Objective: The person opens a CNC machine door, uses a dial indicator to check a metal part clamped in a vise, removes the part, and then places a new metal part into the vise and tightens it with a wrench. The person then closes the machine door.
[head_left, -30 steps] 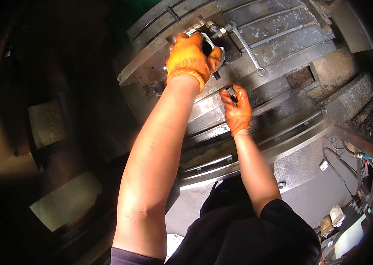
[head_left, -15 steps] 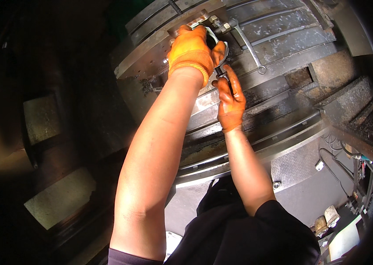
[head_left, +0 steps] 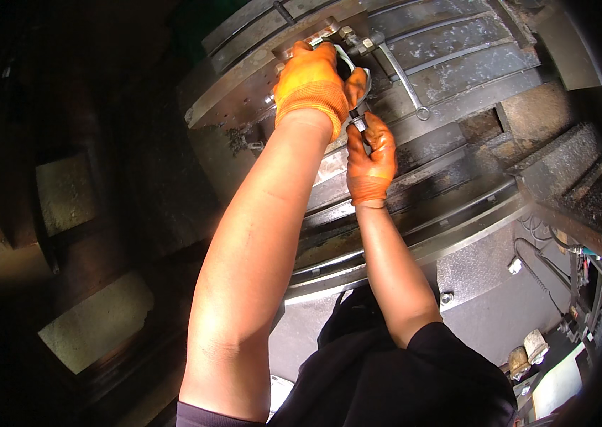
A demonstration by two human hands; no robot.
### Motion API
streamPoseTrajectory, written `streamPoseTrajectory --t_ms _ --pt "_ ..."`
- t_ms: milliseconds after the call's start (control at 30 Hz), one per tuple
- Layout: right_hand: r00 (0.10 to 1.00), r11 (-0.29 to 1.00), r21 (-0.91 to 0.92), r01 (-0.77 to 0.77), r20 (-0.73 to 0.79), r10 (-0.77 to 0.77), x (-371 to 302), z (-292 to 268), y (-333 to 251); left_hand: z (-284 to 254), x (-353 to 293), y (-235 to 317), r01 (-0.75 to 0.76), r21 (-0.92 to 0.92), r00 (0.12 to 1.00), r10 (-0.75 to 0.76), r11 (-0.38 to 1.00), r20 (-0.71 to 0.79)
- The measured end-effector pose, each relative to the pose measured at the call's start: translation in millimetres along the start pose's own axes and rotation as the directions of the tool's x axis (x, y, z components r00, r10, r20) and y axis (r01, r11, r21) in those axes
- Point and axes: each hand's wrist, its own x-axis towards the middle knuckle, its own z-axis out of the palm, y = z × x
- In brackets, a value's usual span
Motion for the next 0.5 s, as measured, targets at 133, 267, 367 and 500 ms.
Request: streamPoseTrajectory --t_ms 133,267,367,500 --pt "0.980 0.809 0.554 -0.197 0.115 0.160 0 1 3 -11 2 4 0.000 0.082 0.990 -0.011 0.997 0.138" --pt "0.926 0.871 0.317 -0.376 0.114 0.359 3 3 -14 -13 1 7 0.033 0.062 0.986 -0.043 0.998 0.159" --pt "0.800 0.750 0.289 -0.594 0.305 0.516 10 -7 -18 -11 2 3 0.002 0.078 0.988 -0.014 0.997 0.155" --pt "0.634 0.513 0.374 -0.773 0.500 0.590 25 -24 4 -8 3 6 -0.013 0.058 0.989 0.004 0.998 0.148"
